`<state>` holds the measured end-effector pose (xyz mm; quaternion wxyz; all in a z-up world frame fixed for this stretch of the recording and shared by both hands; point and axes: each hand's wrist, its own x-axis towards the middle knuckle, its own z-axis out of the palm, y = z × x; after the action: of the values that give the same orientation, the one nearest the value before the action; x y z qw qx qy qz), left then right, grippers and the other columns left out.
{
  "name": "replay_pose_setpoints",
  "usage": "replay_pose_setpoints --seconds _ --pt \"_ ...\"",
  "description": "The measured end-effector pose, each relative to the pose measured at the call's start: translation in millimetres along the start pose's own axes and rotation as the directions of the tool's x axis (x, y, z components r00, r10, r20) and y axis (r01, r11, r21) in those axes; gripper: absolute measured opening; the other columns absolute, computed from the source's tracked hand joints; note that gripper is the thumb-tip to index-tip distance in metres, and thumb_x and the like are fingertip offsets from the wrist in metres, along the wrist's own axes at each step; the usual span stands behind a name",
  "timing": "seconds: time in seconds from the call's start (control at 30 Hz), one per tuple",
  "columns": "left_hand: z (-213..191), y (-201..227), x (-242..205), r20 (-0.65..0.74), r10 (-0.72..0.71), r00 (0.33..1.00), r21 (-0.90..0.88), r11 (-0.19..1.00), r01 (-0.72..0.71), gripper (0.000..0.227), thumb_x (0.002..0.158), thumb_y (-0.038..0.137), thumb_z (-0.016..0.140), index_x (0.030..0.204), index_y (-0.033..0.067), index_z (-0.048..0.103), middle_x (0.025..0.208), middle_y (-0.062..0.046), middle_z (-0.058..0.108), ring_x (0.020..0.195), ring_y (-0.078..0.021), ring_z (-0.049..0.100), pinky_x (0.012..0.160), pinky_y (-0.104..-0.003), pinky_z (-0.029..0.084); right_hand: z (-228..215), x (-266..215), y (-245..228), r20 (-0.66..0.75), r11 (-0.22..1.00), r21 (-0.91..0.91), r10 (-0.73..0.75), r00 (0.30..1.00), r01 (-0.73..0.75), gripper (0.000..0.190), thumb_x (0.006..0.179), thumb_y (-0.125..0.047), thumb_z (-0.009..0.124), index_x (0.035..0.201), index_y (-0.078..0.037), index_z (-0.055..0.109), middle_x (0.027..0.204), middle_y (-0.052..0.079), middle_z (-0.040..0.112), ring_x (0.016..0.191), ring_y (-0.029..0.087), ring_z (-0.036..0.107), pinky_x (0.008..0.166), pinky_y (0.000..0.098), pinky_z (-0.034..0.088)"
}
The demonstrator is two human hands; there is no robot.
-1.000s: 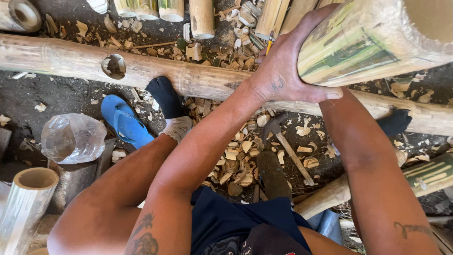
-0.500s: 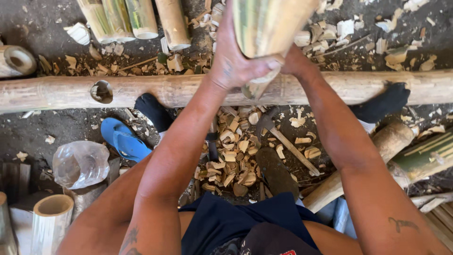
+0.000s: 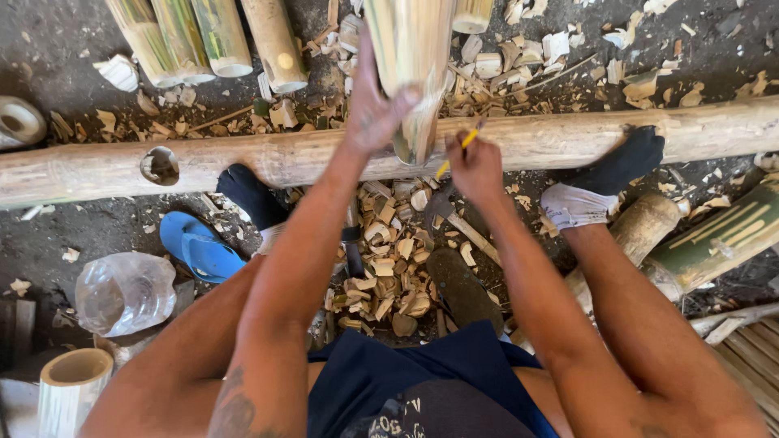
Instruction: The person sits on the ground and uses a hammer and chisel to shape the end of a bamboo segment. They repeatedly strike the chisel to remove material, then inspect the shaped end before continuing.
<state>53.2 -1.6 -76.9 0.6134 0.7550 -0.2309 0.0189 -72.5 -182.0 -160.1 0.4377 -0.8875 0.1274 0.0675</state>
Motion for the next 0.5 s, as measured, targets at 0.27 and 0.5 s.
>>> replay_pose_setpoints --seconds 0.27,0.5 --pt "34.2 -55.1 -58.0 -0.056 -0.484 0.873 -0.057 0.875 0.481 0.108 0.067 0.057 0.076 0.144 -0.0077 0.034 0.119 -0.029 0.065 0.102 -0.0377 0.072 0.083 -0.049 0.064 60.1 -65.4 -20.7 0.434 0.959 -0.169 -0.137 0.891 0.229 0.042 0.093 -0.040 0.065 0.115 -0.005 0.065 0.085 0.019 0.075 0.078 0.039 0.072 0.088 0.0650 0.044" --pt "-17.4 -83.8 -22.7 -0.199 -0.627 0.753 -0.068 0.776 0.628 0.090 0.069 0.051 0.073 0.130 -0.0090 0.045 0.111 -0.025 0.069 0.098 -0.0309 0.073 0.080 -0.040 0.064 59.2 -52.9 -17.6 0.390 0.985 -0.170 0.106 0.915 -0.042 0.029 0.098 -0.036 0.062 0.113 -0.011 0.067 0.078 0.019 0.073 0.072 0.033 0.072 0.069 0.0472 0.056"
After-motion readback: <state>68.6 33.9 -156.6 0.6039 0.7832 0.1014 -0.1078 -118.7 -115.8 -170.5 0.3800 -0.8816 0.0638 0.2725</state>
